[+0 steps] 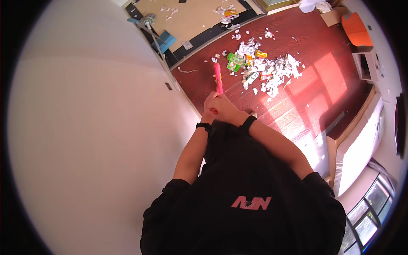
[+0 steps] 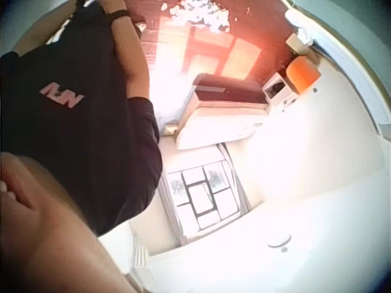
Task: Sweeping white paper scraps on the floor using a broom.
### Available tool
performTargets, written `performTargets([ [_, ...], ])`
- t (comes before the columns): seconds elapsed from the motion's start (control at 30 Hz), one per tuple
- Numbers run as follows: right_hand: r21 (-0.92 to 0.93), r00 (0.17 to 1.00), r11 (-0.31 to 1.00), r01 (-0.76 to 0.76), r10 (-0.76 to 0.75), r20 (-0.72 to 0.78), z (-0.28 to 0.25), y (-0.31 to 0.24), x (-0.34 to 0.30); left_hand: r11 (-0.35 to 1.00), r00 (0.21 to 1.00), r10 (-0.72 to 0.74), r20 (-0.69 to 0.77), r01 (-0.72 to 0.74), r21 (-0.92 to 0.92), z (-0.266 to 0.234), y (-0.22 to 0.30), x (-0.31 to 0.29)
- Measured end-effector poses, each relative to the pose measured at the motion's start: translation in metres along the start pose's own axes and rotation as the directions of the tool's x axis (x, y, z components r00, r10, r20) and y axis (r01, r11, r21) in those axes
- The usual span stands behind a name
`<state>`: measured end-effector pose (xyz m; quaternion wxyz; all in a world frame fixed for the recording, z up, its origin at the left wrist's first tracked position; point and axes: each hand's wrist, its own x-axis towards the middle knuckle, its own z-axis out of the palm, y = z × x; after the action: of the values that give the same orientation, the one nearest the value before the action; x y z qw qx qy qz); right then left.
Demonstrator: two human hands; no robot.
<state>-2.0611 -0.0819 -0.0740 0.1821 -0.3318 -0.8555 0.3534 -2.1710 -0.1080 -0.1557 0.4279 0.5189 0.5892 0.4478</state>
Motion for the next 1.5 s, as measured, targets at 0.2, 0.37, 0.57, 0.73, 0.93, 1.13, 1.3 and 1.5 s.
performTargets([
  [0.2,-0.062,0.999,0.997,-0.043,0.044,0.006,-0.039,-0.001,-0.076,0.98,0.939,0.14,0.315,-0.177,0.091,0.055,0.042,0.003],
  [0.37,0.086,0.929,0.978,-0.189,0.207,-0.306,-0.082,-0.018,-0.167,0.913,0.76,0.172,0.627,-0.363,0.189,0.125,0.084,-0.015],
  [0.57,0.087,0.794,0.875,-0.477,0.471,-0.384,-0.084,-0.001,-0.257,0.883,0.575,0.324,0.752,-0.469,-0.022,0.212,0.1,-0.074],
  [0.73,0.25,0.645,0.825,-0.506,0.555,-0.525,-0.051,0.033,-0.362,0.994,0.354,0.003,0.935,0.103,-0.042,0.27,0.05,-0.139],
  [0.93,0.817,0.134,0.512,-0.266,0.859,-0.495,-0.019,0.031,-0.458,0.998,0.213,-0.06,0.975,0.007,0.06,0.355,0.03,-0.18],
  [1.13,0.822,0.098,-0.432,0.372,0.898,0.428,0.004,0.061,-0.474,0.894,0.286,-0.034,0.958,-0.42,0.157,0.355,0.068,-0.161],
  [1.3,0.656,0.356,-0.343,0.672,0.927,0.12,0.041,0.088,-0.426,0.961,0.305,0.189,0.933,-0.254,-0.112,0.344,0.092,-0.157],
  [1.5,0.71,0.334,-0.196,0.676,0.941,-0.058,0.056,0.14,-0.362,0.993,0.276,0.119,0.954,-0.052,-0.109,0.309,0.088,-0.093],
])
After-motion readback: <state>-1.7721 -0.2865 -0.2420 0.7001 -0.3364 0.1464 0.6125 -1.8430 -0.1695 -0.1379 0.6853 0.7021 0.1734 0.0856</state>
